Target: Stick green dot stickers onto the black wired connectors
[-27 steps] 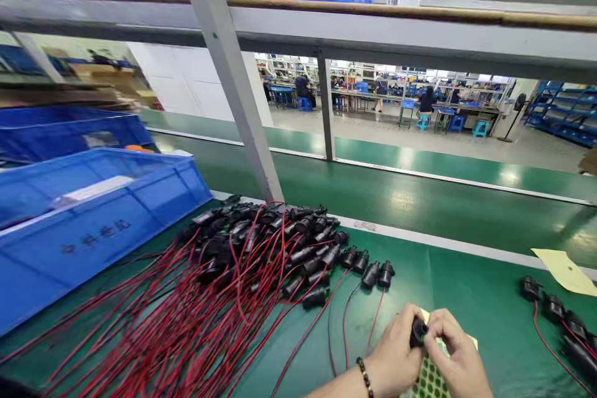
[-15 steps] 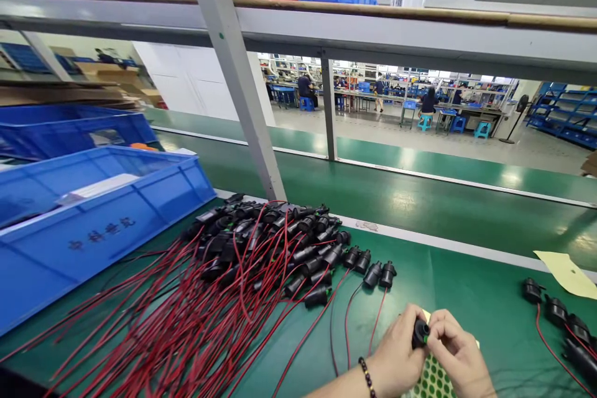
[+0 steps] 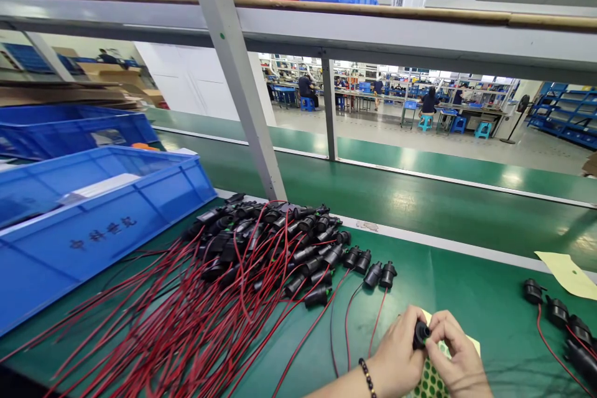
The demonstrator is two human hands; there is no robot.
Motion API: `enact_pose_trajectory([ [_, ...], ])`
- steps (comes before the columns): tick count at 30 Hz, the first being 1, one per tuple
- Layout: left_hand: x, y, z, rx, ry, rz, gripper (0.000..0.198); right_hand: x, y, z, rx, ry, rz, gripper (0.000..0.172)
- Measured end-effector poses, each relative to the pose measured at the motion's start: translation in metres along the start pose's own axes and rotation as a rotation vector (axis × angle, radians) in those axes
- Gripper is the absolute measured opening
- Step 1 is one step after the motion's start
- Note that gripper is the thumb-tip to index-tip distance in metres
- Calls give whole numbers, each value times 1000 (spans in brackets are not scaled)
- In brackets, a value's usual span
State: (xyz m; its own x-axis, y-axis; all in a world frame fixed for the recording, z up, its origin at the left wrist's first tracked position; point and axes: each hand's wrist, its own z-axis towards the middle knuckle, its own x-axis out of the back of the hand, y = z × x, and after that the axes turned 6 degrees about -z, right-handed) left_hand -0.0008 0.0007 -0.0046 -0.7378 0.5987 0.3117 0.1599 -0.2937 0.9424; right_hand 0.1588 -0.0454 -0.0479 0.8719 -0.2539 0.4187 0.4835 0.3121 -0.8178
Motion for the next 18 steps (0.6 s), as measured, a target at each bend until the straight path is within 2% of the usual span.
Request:
enact_pose_trajectory([
  [3,-2,-3,0,-8,11,15,39,-3,0,1,-65,55,100,13],
  [5,-2,-5,1,2,25,12,38,-4,-3,1,-53,92,109,11],
  [9,0,-5,4,37,53,-90,36,1,-15,3,175,99,-183,5],
  [14,1,-3,6,45,85,-191,31,4,-25,3,440,57,-406,20],
  [18,0,-2,4,44,87,-190,30,-5,-23,-2,360,141,-444,19],
])
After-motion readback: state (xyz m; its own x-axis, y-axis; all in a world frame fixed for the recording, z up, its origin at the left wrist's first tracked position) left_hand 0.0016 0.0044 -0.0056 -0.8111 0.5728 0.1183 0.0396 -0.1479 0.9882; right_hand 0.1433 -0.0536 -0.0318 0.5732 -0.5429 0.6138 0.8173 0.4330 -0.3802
